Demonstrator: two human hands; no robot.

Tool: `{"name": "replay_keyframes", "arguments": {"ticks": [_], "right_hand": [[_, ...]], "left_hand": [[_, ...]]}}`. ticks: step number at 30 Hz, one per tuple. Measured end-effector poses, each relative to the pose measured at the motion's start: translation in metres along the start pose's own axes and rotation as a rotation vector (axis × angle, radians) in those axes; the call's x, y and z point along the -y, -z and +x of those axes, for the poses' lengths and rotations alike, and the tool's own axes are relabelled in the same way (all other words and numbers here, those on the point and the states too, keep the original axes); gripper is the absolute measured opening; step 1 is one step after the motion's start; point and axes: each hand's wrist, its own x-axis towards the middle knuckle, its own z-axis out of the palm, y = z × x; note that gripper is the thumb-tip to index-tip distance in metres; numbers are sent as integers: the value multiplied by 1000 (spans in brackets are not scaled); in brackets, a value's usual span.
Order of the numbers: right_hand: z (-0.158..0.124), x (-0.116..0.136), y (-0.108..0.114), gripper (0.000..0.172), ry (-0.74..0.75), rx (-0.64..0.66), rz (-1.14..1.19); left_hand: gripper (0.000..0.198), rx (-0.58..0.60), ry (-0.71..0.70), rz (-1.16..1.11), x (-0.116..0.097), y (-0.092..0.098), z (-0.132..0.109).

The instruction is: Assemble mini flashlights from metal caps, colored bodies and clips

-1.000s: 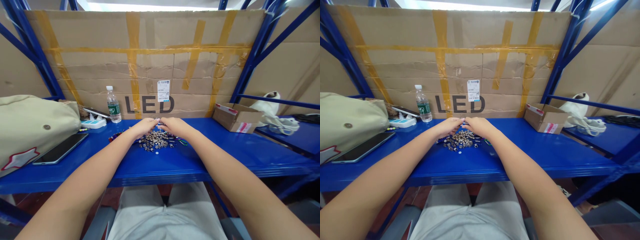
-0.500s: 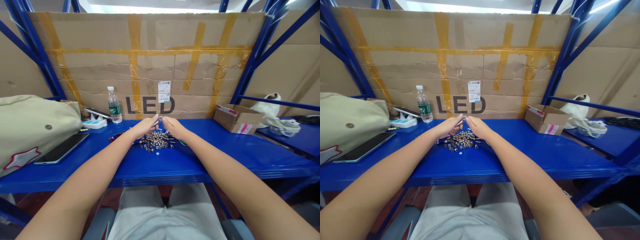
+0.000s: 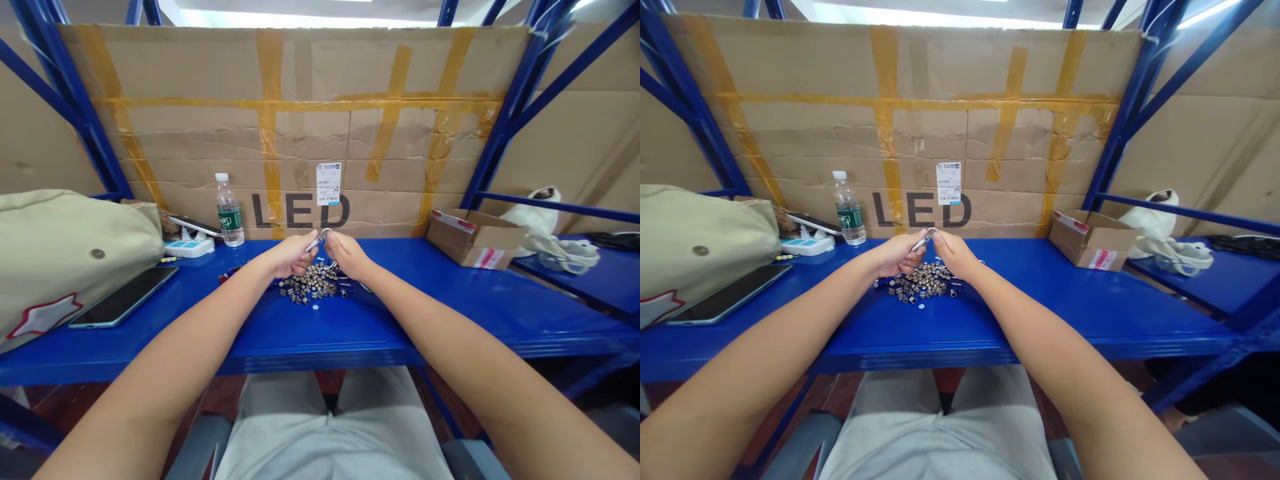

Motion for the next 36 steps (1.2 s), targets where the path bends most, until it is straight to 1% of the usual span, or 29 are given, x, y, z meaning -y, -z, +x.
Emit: {"name": "replay_keyframes", "arguments": {"ticks": [4, 8, 11, 14, 18, 25, 30, 36], "right_hand": [[0, -1, 0, 54, -18, 38, 17], [0, -3, -4, 59, 15, 90, 9], [-1, -4, -5, 58, -34, 31, 64], [-1, -4, -3, 57, -73, -19, 102], [-1, -2, -1, 58, -30, 36, 105], [-2, 0, -2, 59, -27, 71, 51], [-2, 1, 0, 61, 27, 83, -22], [-2, -1, 1, 65, 100, 109, -35]], "left_hand": [[55, 35, 19, -13, 0, -4, -2], [53, 44, 0, -27, -1, -4, -1], [53, 42, -3, -25, -1, -2, 0], [55, 53, 28, -30, 0, 0, 0], [54, 105, 62, -83, 1, 2, -1], [54, 119, 102, -123, 3, 2, 0], [56, 128, 116, -129, 3, 2, 0], [55, 150, 128, -125, 4, 3, 1]]}}
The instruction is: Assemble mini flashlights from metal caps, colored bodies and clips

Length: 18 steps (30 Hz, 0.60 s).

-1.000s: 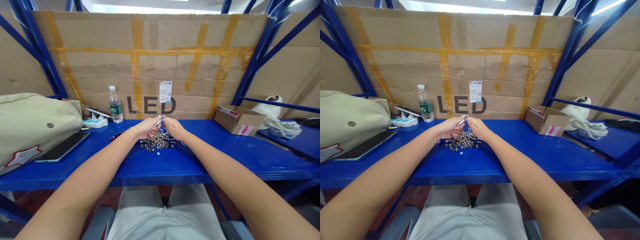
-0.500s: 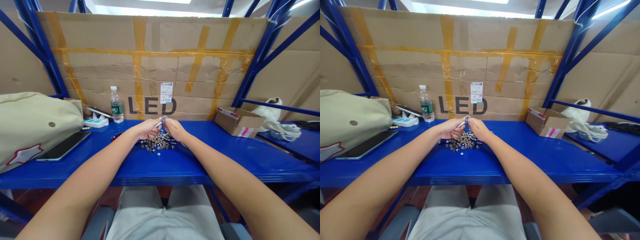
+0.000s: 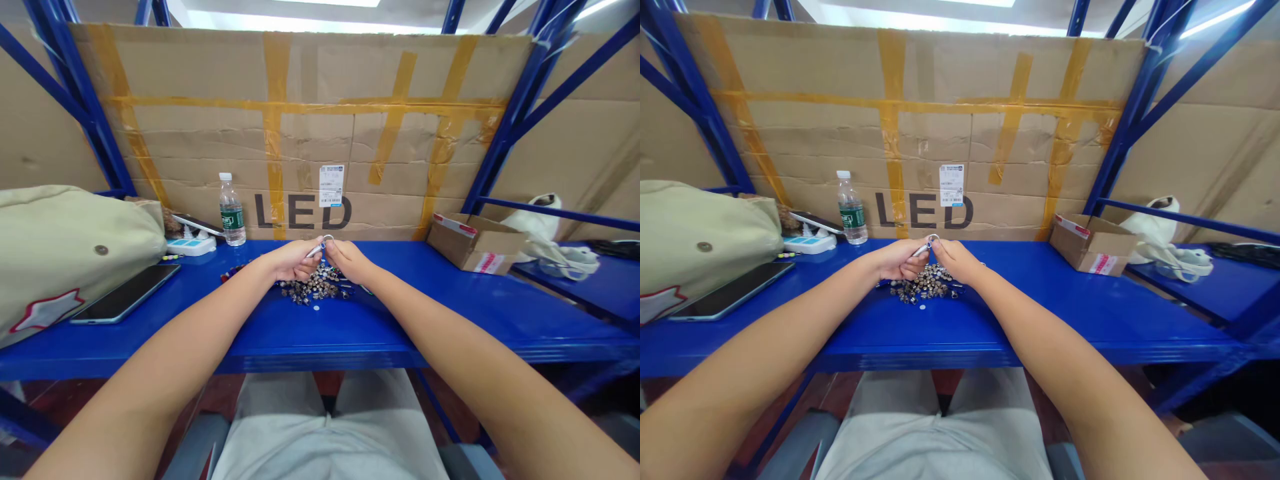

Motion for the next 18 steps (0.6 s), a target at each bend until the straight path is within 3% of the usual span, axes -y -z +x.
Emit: {"name": "replay_keyframes", "arguments": {"ticks": [9, 18], "right_hand": [[-1, -1, 4, 67, 78, 145, -233], [-1, 17, 5, 50, 126, 337, -466]], "left_hand": [[56, 77, 139, 165, -8, 10, -11], [55, 191, 188, 372, -9, 29, -14]]}}
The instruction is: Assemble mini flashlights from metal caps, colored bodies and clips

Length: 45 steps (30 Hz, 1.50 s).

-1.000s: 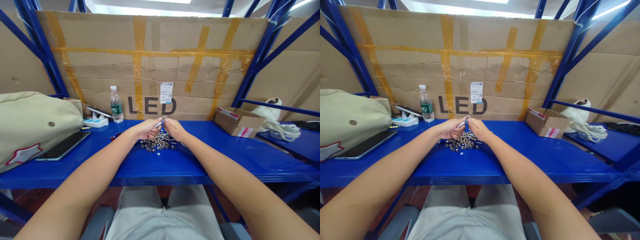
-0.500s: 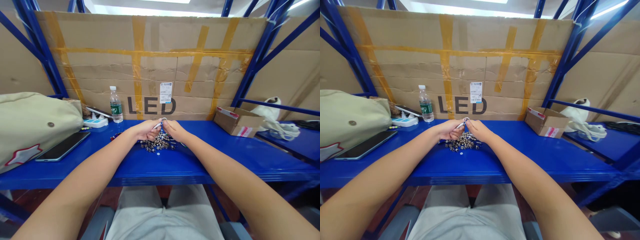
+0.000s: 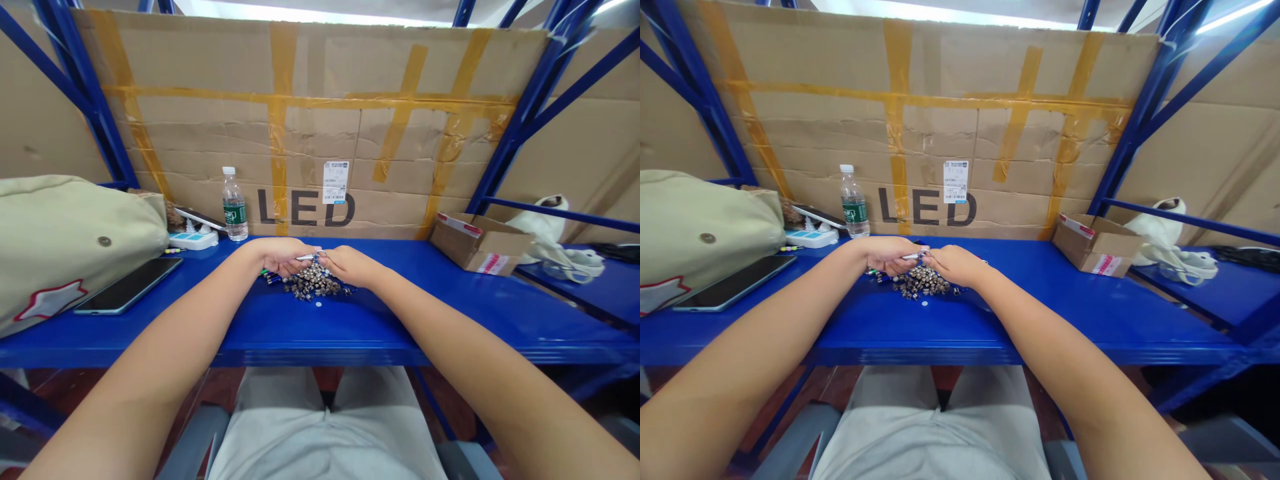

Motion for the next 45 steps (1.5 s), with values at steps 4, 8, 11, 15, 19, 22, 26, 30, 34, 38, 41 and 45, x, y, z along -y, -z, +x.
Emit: {"name": "replay_keyframes", "arguments": {"ticks": [4, 8, 11, 15, 19, 22, 26, 30, 34, 38, 41, 45], "right_hand": [[1, 2, 3, 46, -40, 58, -68], [1, 1, 4, 45, -28, 59, -102], [2, 0, 1, 43, -26, 52, -117], [4, -2, -9, 43, -33, 100, -125], [3, -7, -11, 43, -41, 5, -37], [1, -9, -7, 49, -47, -132, 44], [2, -7, -6, 55, -19, -158, 94], [4, -5, -9, 55, 1, -110, 105], [4, -6, -10, 55, -1, -91, 73], [4, -6, -9, 56, -17, -71, 44], [3, -4, -8, 54, -33, -41, 5], [3, 1, -5, 46, -79, 15, -52]], "left_hand": [[54, 2, 29, 3, 2, 3, 1], [55, 51, 39, -30, 2, 4, 1], [54, 77, 22, -48, 1, 2, -1], [54, 50, -35, -39, -3, -1, -6], [53, -46, -84, -17, -3, 11, -14], [53, -105, -67, 12, 0, 21, -16], [49, -65, -49, 31, 0, 13, -12], [49, -40, -86, 34, -4, -2, -6], [49, -36, -106, 19, -3, -3, -5], [45, -37, -110, 12, -2, -1, -5], [39, -56, -100, 13, -2, -3, -4], [28, -45, -77, -15, -1, -3, -3]]}}
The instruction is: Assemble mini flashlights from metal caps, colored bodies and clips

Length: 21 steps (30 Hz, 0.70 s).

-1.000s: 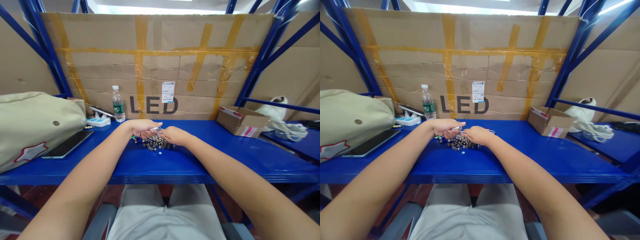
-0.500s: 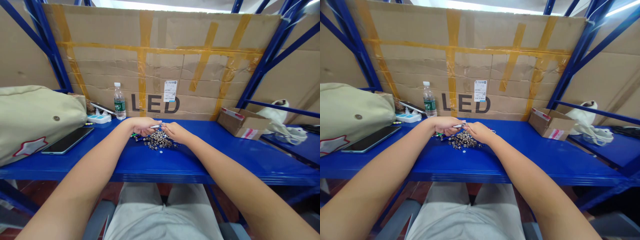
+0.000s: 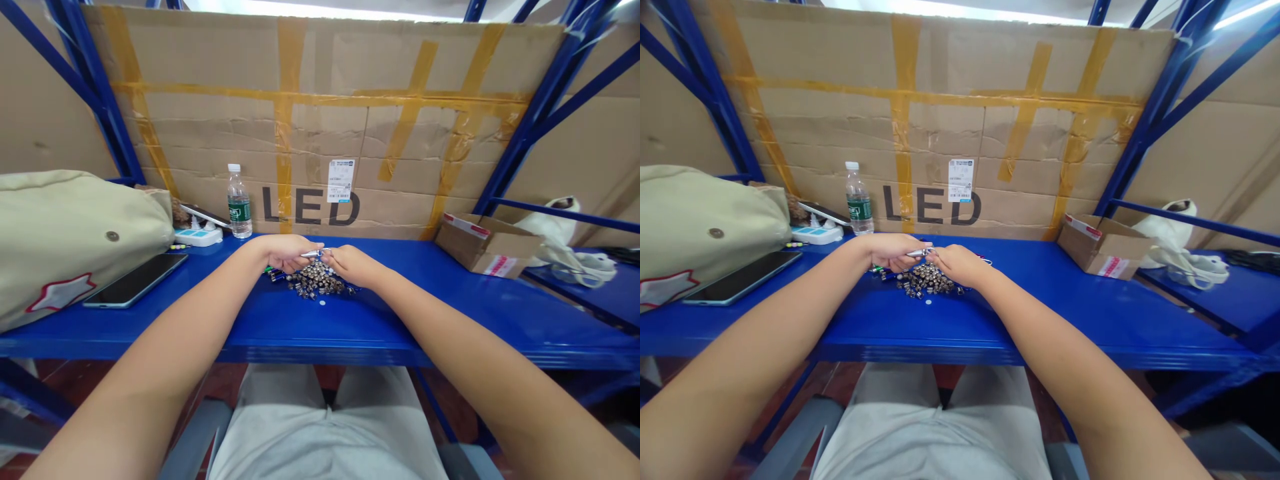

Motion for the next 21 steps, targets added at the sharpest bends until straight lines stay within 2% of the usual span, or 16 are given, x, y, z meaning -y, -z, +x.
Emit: {"name": "replay_keyframes", "arguments": {"ticks": [3, 6, 9, 14, 21], "right_hand": [[0, 3, 3, 42, -32, 43, -28], [1, 4, 5, 42, -33, 78, -31], [1, 6, 7, 43, -32, 108, -31], [0, 8, 10, 45, -29, 145, -45], [1, 5, 4, 42, -14, 91, 47]], "left_hand": [[25, 35, 19, -30, 2, 2, 2], [32, 41, 37, -19, 3, 3, 5], [39, -23, 59, 28, 3, 1, 5], [32, -105, 70, 118, -1, -4, 3], [30, -115, 57, 124, -1, -4, 4]]}}
